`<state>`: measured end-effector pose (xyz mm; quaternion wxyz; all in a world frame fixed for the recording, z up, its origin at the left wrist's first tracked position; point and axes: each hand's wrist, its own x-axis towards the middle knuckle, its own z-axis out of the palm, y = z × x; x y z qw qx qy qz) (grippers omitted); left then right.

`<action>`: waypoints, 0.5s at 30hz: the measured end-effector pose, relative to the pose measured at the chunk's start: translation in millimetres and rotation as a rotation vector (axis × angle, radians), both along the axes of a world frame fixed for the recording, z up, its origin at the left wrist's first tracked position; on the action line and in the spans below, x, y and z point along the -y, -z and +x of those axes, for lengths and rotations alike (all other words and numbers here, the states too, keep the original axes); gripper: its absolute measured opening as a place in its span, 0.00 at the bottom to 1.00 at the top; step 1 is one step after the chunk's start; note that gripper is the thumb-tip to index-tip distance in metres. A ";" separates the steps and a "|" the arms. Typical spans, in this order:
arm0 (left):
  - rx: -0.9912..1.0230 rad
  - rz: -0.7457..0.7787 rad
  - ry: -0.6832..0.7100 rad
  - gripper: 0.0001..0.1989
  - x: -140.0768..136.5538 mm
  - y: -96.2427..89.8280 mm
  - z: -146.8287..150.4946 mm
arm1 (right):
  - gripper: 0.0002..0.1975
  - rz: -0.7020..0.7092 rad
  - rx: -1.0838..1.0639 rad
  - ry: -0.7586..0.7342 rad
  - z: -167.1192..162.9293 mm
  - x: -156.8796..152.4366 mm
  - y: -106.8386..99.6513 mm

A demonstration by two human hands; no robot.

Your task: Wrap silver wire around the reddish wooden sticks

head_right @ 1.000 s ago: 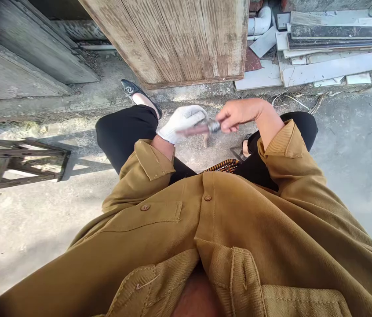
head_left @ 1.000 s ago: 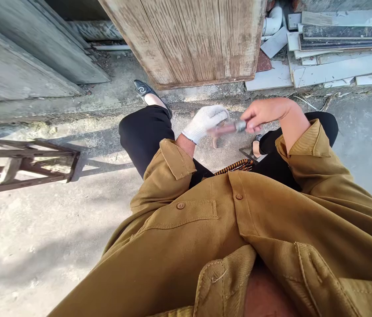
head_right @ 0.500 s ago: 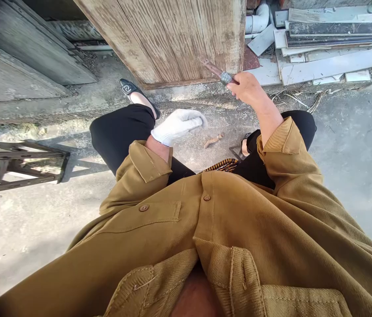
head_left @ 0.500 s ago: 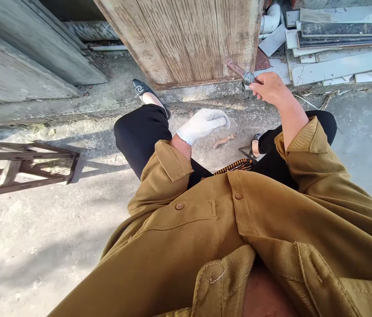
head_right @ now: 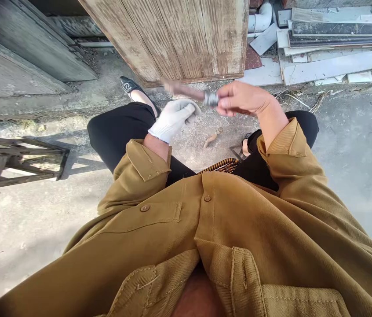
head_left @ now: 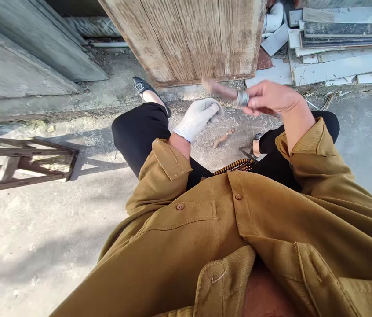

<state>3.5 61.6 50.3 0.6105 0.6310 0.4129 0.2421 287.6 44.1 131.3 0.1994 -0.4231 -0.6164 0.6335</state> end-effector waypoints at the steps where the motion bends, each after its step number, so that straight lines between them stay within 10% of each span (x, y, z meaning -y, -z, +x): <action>1: -0.003 -0.006 0.032 0.11 2.0 0.9 3.7 | 0.20 -0.015 -0.072 0.083 1.7 1.4 -0.3; 8: -0.060 -0.010 0.275 0.10 6.2 18.7 14.7 | 0.15 -0.052 -0.279 0.617 -2.9 2.5 -1.5; 15: 0.125 -0.055 0.422 0.21 10.8 1.0 2.9 | 0.23 0.145 0.495 0.496 -2.2 -16.0 30.9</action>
